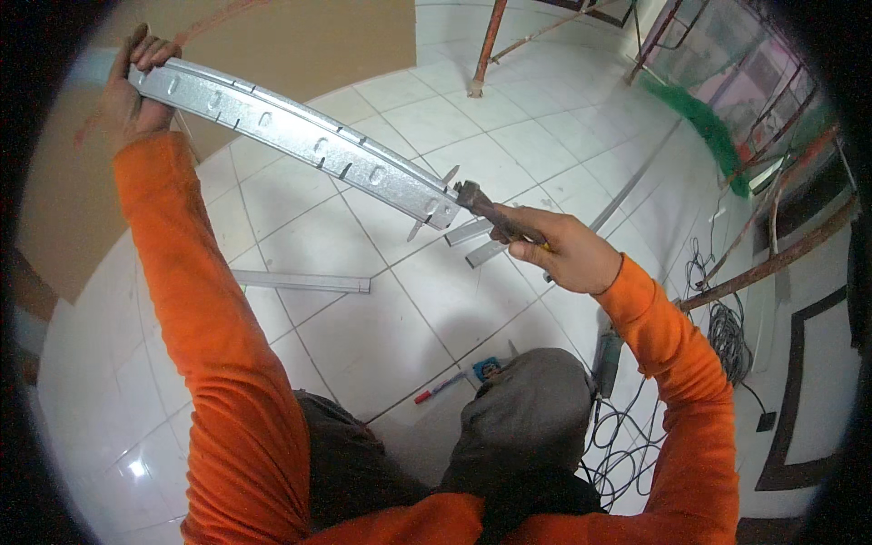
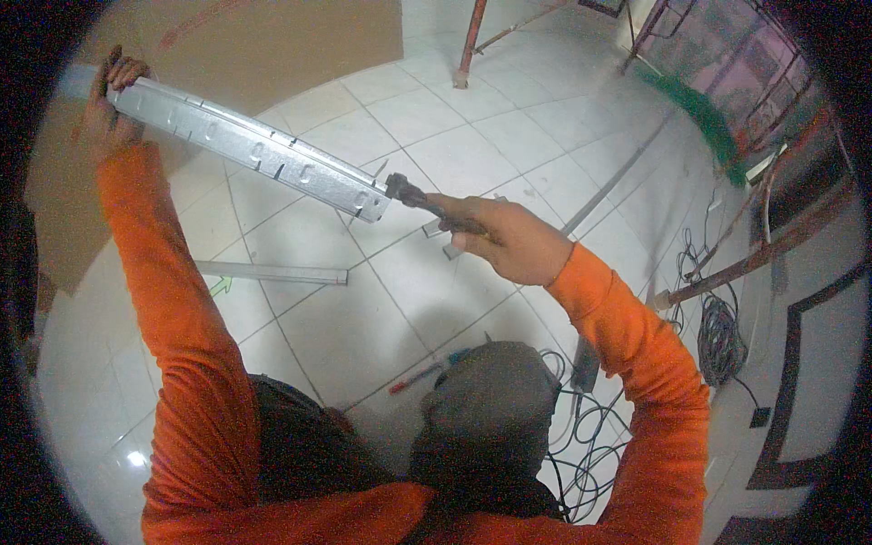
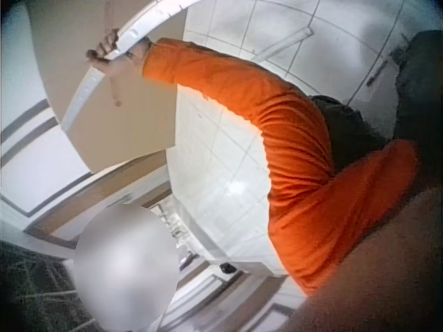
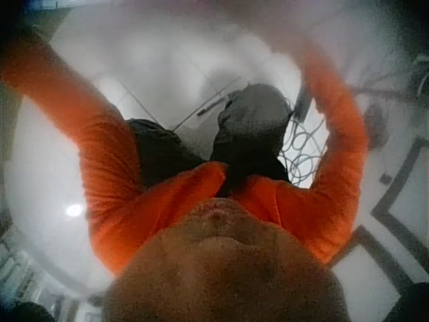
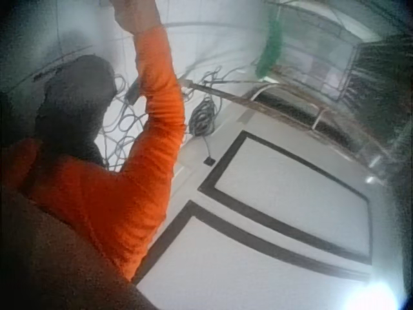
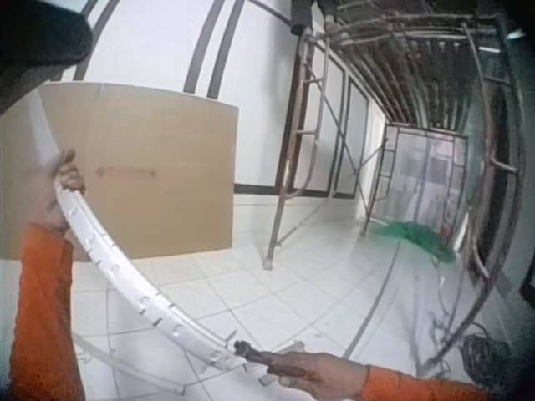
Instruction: The person cuts a metal profile using an angle grinder and then uses pliers to remove a piece.
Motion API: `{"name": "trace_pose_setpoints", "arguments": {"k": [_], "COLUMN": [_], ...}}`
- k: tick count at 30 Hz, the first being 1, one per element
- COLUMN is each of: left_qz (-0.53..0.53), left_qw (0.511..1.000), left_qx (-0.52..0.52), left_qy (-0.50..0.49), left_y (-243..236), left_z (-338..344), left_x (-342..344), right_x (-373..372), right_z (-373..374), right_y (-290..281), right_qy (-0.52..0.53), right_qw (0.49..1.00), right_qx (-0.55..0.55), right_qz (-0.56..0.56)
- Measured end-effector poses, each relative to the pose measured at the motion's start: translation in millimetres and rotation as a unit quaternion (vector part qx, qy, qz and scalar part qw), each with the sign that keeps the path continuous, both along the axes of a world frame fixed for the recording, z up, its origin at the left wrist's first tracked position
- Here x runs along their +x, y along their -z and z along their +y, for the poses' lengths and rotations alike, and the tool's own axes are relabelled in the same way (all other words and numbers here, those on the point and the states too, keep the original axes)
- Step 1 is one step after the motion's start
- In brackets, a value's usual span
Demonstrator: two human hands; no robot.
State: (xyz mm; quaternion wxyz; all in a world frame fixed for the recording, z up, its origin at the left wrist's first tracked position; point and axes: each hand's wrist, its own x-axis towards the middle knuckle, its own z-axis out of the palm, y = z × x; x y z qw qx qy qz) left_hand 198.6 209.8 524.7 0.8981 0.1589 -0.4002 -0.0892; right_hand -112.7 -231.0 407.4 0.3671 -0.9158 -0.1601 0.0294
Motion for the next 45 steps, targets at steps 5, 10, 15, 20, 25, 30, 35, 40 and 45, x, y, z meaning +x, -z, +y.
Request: {"name": "trace_pose_setpoints", "arguments": {"k": [5, 10, 15, 20, 25, 30, 35, 40, 45], "left_qz": [-0.028, -0.019, -0.014, -0.004, 0.014, 0.031, 0.004, 0.006, -0.004], "left_qw": [0.998, 1.000, 0.998, 0.996, 0.997, 0.996, 0.996, 0.996, 0.995], "left_qx": [0.000, 0.014, 0.037, 0.049, 0.041, 0.056, 0.089, 0.092, 0.099], "left_qy": [0.049, -0.003, -0.050, -0.070, -0.056, -0.062, 0.001, 0.010, 0.015], "left_y": [4, 3, -5, -9, -7, -2, 2, 7, 10], "left_z": [-6, -24, -31, -49, -54, -55, -57, -66, -72], "left_x": [7, 1, -14, -28, -32, -26, -17, -14, -12], "right_x": [3, 2, 1, 5, 9, 15, 12, 13, 12], "right_z": [0, -5, 2, 0, 2, 5, 14, 9, 9], "right_y": [-15, -27, -24, -18, -13, -14, -10, -4, 2], "right_qy": [-0.044, -0.102, -0.056, -0.081, -0.097, -0.149, -0.133, -0.136, -0.151], "right_qw": [0.986, 0.955, 0.963, 0.954, 0.949, 0.901, 0.910, 0.911, 0.924], "right_qx": [-0.151, -0.252, -0.259, -0.282, -0.290, -0.379, -0.373, -0.370, -0.334], "right_qz": [-0.045, -0.116, -0.045, -0.055, -0.082, -0.152, -0.120, -0.119, -0.109]}}
